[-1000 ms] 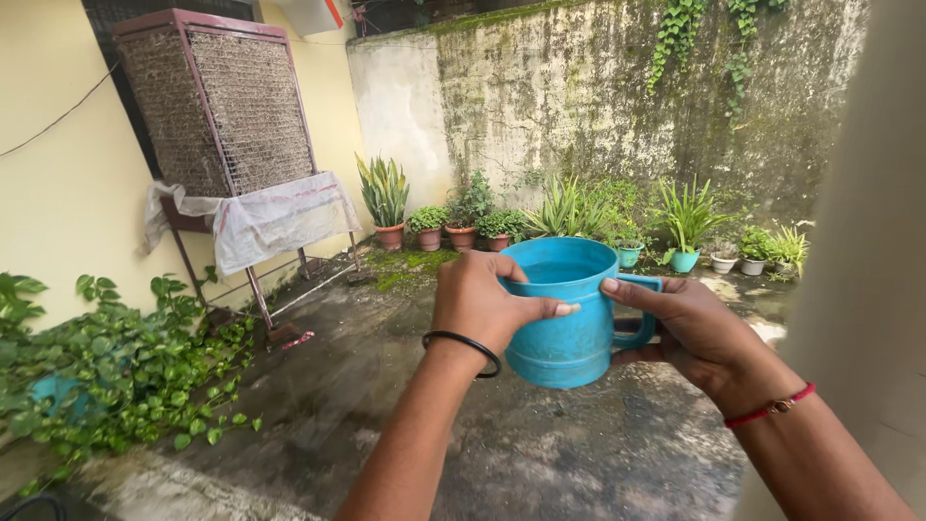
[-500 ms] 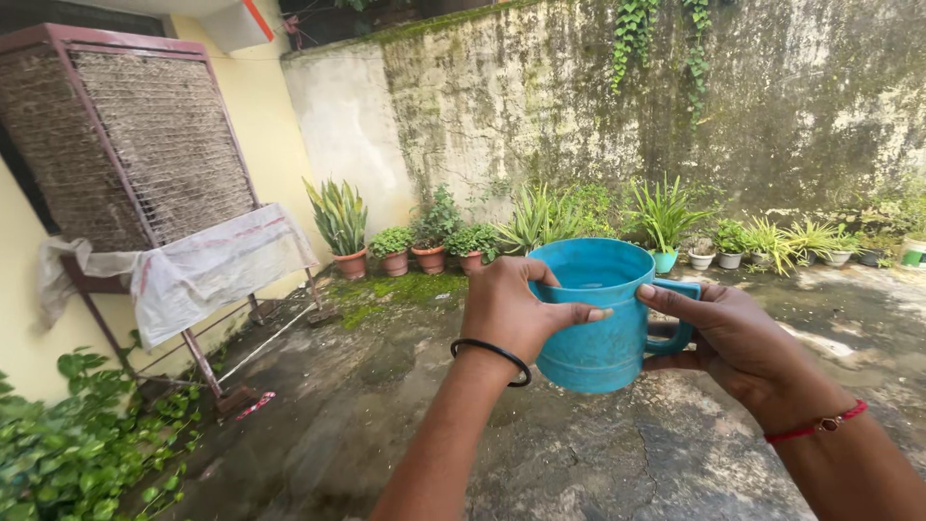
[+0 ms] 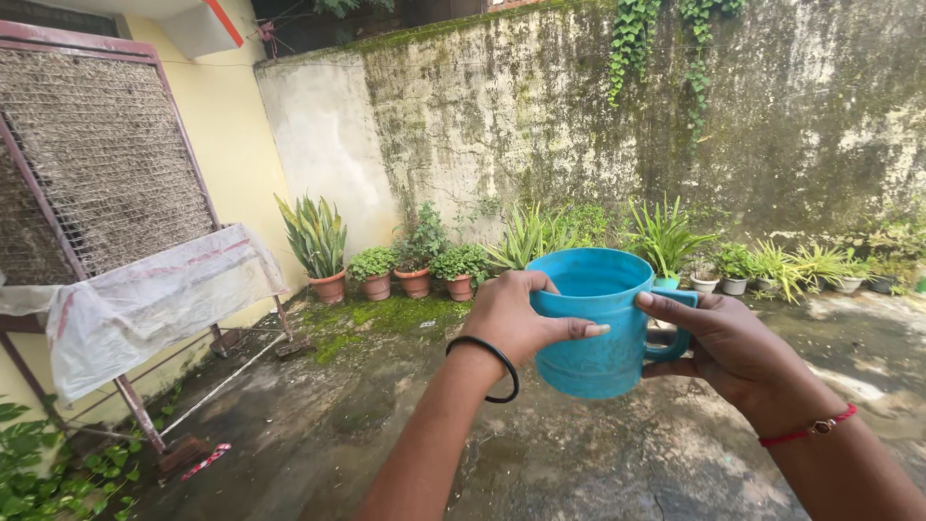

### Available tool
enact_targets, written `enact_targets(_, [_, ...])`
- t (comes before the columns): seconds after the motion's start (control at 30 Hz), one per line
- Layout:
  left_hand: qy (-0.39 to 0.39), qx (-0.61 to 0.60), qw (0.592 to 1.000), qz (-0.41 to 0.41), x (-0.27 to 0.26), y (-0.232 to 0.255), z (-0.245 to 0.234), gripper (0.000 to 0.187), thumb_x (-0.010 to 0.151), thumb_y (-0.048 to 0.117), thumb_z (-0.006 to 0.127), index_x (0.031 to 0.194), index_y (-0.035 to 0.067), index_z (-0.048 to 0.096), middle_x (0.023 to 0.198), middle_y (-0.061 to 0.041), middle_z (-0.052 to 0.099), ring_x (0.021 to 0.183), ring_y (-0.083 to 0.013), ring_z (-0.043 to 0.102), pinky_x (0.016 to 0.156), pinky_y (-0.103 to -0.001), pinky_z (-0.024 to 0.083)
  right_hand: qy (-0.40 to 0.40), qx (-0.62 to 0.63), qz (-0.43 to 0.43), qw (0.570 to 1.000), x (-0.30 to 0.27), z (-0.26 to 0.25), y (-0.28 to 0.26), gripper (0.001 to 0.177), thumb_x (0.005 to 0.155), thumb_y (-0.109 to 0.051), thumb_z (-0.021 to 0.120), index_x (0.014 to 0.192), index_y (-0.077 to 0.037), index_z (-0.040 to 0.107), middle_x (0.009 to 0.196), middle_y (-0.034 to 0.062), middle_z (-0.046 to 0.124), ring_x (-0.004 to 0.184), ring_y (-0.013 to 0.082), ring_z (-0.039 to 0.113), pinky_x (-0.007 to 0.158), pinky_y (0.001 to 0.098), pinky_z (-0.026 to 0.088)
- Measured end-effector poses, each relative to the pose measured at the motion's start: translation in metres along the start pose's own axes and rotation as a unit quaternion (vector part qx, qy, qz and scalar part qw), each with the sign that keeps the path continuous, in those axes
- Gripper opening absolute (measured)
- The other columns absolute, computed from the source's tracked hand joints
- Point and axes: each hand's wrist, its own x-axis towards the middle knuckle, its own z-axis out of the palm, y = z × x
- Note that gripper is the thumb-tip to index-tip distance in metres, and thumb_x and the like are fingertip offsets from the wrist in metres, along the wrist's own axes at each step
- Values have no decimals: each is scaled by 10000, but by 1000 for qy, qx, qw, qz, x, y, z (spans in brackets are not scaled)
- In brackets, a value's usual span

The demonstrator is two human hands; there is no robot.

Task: The person waters several potted plants by hand using a blue plastic mug filled from a bucket of water.

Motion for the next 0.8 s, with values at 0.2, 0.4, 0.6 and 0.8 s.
enact_targets(0.2, [34,-17,999,27,71,-46,20,786,449,596,924,1016,82,740,1036,-139,780,962,-241,770,865,-370,594,7,-15,10,1000,83,-1,3,413,833,-327,729,1109,-20,730,1004,134,755,844,270,737,717,504,653])
enact_targets(0.4, [52,-22,998,34,124,-79,31,799,428,566,955,1016,90,696,1009,-146,765,953,-263,742,847,-387,583,-6,-19,9,1000,154,-7,15,373,836,-316,728,1079,-34,723,978,103,761,846,264,737,708,498,640])
enact_targets(0.6, [48,10,998,40,181,-120,35,706,404,570,973,800,36,736,807,-126,767,783,-231,760,765,-380,602,5,-2,14,1000,222,-4,35,340,837,-317,722,1064,-64,726,935,75,744,809,248,721,707,497,638])
enact_targets(0.8, [18,-30,997,75,255,-166,34,606,431,556,957,707,54,760,685,-85,760,619,-169,744,634,-332,610,42,-6,1,999,297,9,40,355,840,-309,732,1080,-47,727,909,88,711,785,244,707,667,492,631])
